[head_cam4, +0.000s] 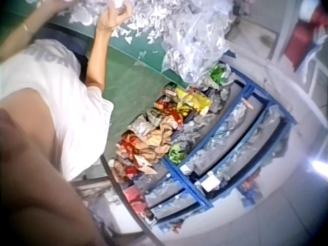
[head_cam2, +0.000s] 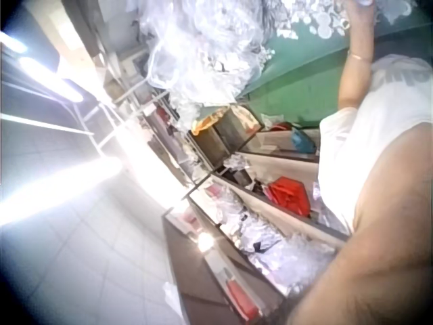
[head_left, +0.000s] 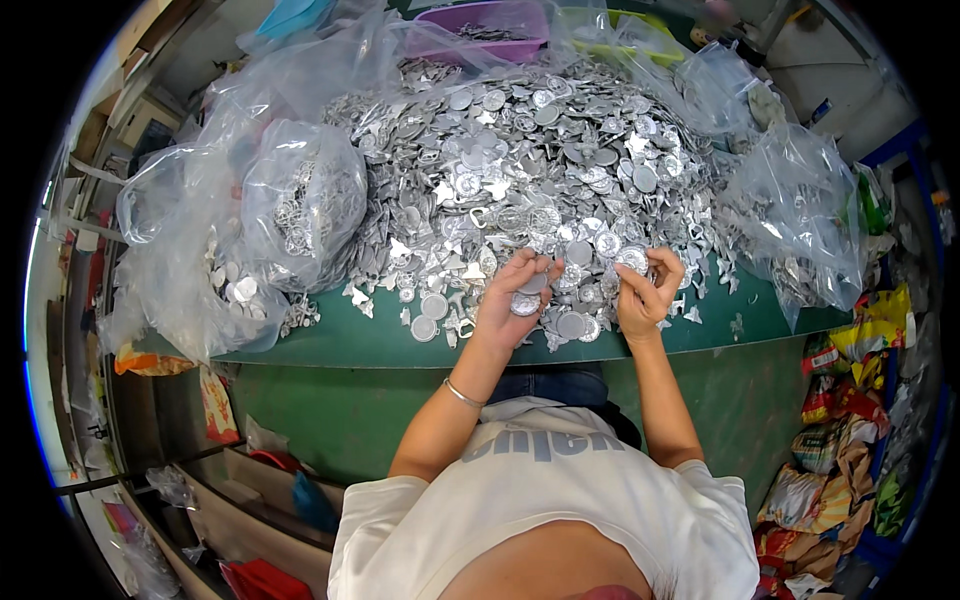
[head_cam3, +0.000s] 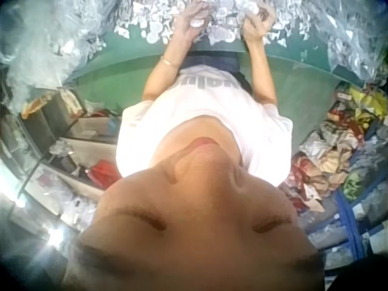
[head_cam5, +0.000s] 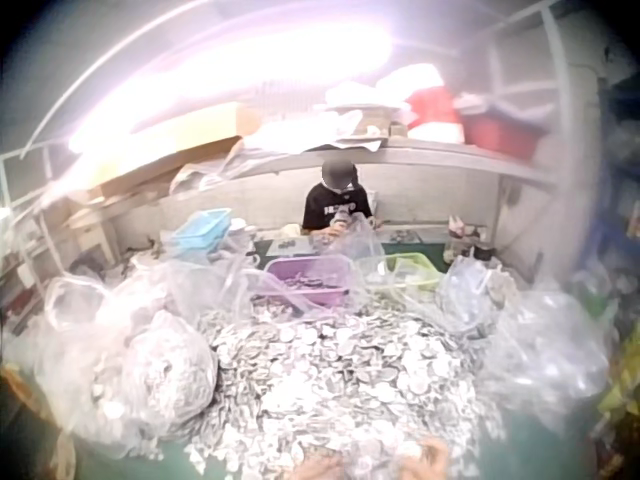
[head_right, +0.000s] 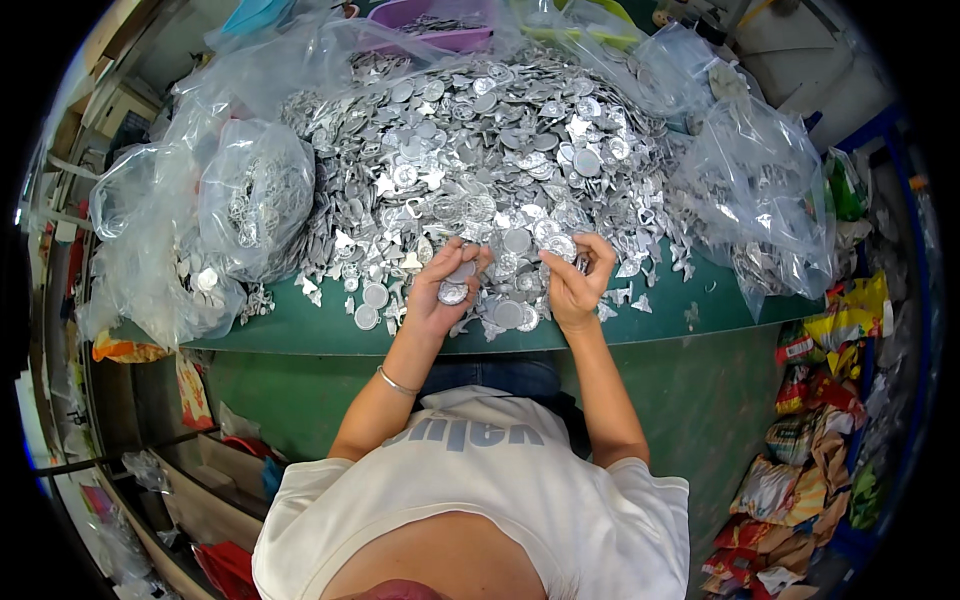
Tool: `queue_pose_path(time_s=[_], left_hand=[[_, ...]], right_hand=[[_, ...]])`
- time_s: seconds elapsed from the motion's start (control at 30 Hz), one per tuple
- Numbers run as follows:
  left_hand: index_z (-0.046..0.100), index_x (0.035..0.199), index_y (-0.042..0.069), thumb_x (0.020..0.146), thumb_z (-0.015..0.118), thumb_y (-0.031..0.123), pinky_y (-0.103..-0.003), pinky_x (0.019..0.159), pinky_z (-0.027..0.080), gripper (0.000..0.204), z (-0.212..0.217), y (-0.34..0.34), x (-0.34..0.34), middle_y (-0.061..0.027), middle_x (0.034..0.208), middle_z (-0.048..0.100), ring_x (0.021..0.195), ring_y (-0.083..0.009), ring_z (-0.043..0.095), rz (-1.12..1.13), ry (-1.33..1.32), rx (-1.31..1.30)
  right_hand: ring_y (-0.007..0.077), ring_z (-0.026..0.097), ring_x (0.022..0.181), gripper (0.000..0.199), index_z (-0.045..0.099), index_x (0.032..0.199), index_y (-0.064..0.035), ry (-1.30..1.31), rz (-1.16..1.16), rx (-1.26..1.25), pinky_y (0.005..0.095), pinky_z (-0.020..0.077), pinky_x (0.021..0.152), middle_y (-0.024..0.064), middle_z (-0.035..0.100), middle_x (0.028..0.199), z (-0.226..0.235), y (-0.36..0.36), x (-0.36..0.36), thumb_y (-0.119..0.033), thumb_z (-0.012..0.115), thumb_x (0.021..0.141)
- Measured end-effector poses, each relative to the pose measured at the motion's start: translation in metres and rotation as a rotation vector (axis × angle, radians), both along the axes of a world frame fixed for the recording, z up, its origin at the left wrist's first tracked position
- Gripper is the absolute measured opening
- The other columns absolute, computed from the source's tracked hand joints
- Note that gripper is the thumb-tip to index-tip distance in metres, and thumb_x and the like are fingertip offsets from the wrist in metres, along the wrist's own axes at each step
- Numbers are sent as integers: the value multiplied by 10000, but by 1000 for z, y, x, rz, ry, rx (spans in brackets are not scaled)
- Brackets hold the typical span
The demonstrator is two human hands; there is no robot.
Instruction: The person sorts and organizes small silver-colored metal decorative pieces by hand, moving them from a large central pile into smaller plastic bags stored on nearby shelves.
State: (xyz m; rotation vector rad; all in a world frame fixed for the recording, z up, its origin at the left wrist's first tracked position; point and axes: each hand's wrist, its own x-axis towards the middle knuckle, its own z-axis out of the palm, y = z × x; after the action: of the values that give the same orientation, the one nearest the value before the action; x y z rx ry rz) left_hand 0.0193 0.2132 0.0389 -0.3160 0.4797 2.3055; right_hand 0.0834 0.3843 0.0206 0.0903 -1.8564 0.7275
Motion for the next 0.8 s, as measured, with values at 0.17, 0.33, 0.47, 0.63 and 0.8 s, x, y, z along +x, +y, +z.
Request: queue_pose_path(time_s=[0.17,0.33,0.47,0.63,0.8], left_hand=[[463,1056,81,875,480,63,-211,552,426,182,-18,0,-1,-53,956,483,834,-155,501,-98,0,324],[449,1138,76,848,523,56,-220,572,424,300,-22,-1,5,-58,1043,510,857,-163,503,-86,-6,225],[382,1245,68,828,542,32,-232,573,426,448,-17,-2,7,-64,1084,496,867,-170,493,-46,23,70],[372,1265,126,840,488,-22,-233,585,434,465,-15,-11,4,-57,1073,496,854,-158,493,-22,-7,81],[430,1232,138,819,505,-37,-232,578,430,455,-13,-11,2,-42,1031,504,847,-146,493,7,-23,51]], right_hand=[[170,487,661,134,578,884,-59,-69,235,-859,222,404,512,140,506,1007,-1,0,0,6,539,774],[135,398,577,199,533,879,-77,36,798,-1913,230,312,391,68,470,800,10,22,2,-269,481,884],[118,354,558,250,516,821,-71,14,1146,-2068,223,291,388,-4,372,626,3,57,-2,-310,492,890],[120,342,581,179,498,941,-44,81,1067,-2095,213,314,454,-7,363,626,14,96,-24,-213,447,915],[159,432,557,189,516,956,-32,-313,387,-1419,251,362,481,25,462,624,5,151,-70,-206,477,894]])
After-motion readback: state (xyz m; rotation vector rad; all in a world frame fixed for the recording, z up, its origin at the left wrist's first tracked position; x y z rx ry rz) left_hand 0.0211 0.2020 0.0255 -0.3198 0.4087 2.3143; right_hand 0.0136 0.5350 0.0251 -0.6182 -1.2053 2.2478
